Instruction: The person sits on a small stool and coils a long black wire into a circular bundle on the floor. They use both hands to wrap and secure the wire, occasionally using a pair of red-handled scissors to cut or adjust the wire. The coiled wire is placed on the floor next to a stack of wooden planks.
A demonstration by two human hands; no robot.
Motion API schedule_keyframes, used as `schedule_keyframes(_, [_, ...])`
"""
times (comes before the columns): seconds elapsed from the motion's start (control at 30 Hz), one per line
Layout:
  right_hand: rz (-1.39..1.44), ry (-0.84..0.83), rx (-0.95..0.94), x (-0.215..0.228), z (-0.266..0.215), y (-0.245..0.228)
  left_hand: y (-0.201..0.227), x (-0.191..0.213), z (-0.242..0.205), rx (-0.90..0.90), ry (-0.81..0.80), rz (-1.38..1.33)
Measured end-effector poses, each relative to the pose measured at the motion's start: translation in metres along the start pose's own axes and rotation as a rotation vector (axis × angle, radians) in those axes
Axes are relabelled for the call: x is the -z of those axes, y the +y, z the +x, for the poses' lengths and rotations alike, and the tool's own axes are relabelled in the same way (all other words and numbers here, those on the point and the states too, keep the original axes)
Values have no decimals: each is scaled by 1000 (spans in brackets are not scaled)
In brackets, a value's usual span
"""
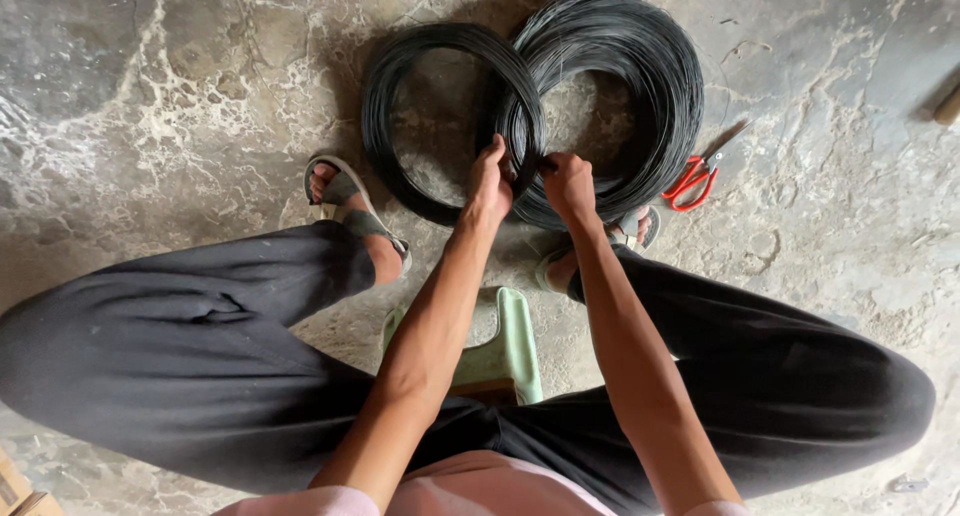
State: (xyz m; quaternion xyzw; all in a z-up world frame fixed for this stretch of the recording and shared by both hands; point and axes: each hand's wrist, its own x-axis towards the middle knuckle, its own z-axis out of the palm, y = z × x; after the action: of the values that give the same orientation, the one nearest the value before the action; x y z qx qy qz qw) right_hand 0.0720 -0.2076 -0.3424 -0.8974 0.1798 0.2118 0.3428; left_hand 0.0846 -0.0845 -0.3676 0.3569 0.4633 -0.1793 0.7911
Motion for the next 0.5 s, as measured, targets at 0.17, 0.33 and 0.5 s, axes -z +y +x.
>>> schedule_keyframes(0.17, [-152,-35,-69,4,3,-4,-10,20,-2,-260,12,186])
schedule_keyframes(0.33, [-377,-92,-20,28,-13,-26,6,20,-25,-787,37,845])
schedule_keyframes(0.5, [-440,-77,-98,54,-16,-25,6,16,-39,-1186,-176,1217])
